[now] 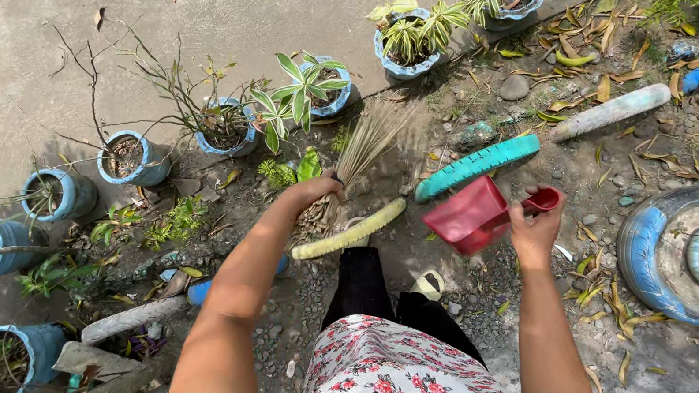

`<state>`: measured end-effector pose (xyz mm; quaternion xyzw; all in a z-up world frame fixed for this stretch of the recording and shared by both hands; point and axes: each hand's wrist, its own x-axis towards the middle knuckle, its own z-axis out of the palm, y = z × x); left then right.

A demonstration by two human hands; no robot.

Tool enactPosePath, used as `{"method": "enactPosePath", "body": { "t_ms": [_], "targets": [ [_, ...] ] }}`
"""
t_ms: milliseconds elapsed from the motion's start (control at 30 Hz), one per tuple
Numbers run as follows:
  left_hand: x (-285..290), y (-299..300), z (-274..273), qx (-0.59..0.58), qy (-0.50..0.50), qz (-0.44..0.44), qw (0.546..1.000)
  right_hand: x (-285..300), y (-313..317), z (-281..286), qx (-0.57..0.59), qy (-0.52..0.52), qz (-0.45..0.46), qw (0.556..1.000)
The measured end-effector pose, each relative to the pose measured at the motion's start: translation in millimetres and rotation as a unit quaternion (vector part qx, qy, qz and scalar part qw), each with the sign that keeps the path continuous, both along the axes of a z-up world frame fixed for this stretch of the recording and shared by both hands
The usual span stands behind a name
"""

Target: The person sweeps leaves and debris from a yard area using a broom and a dustpan, eventually dumping the collected waste into a trash bin.

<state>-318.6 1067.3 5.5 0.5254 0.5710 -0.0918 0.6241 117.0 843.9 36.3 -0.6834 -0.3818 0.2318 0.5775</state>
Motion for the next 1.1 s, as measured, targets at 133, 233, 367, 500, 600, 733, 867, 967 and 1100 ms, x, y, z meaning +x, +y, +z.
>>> {"method": "enactPosePath", "body": {
  "t_ms": [133, 233, 367, 500, 600, 733, 867, 967, 1100],
  "targets": [
    [0, 45, -31, -0.044, -0.025, 0.076, 0.996, -18, 27, 10, 0.002, -0.01, -0.027, 1.0],
    [-8, 46, -46, -0.068, -0.059, 0.055, 0.994, -47, 45, 10, 0.002, 0.006, -0.042, 0.999],
    [-71, 51, -34, -0.044, -0.094, -0.03, 0.994, -76, 81, 8, 0.01, -0.003, -0.055, 0.998],
    [-144, 79, -19, 0.02, -0.098, -0.088, 0.991, -97, 108, 12, 0.0, 0.03, -0.067, 0.997],
    [-119, 105, -35, -0.075, 0.003, -0.047, 0.996, -109, 118, 14, -0.013, -0.011, -0.076, 0.997],
    [-17, 92, -68, -0.105, -0.097, 0.023, 0.989, -131, 126, 14, 0.032, -0.003, -0.073, 0.997],
    [18, 82, -80, -0.164, -0.137, -0.096, 0.972, -123, 112, 13, -0.018, 0.004, -0.117, 0.993],
    [-11, 117, -74, -0.117, -0.179, -0.186, 0.959, -106, 89, 12, -0.019, -0.01, -0.162, 0.986],
    [-6, 158, -67, -0.021, -0.095, -0.149, 0.984, -94, 51, 22, 0.008, -0.035, -0.213, 0.976]
  ]
}}
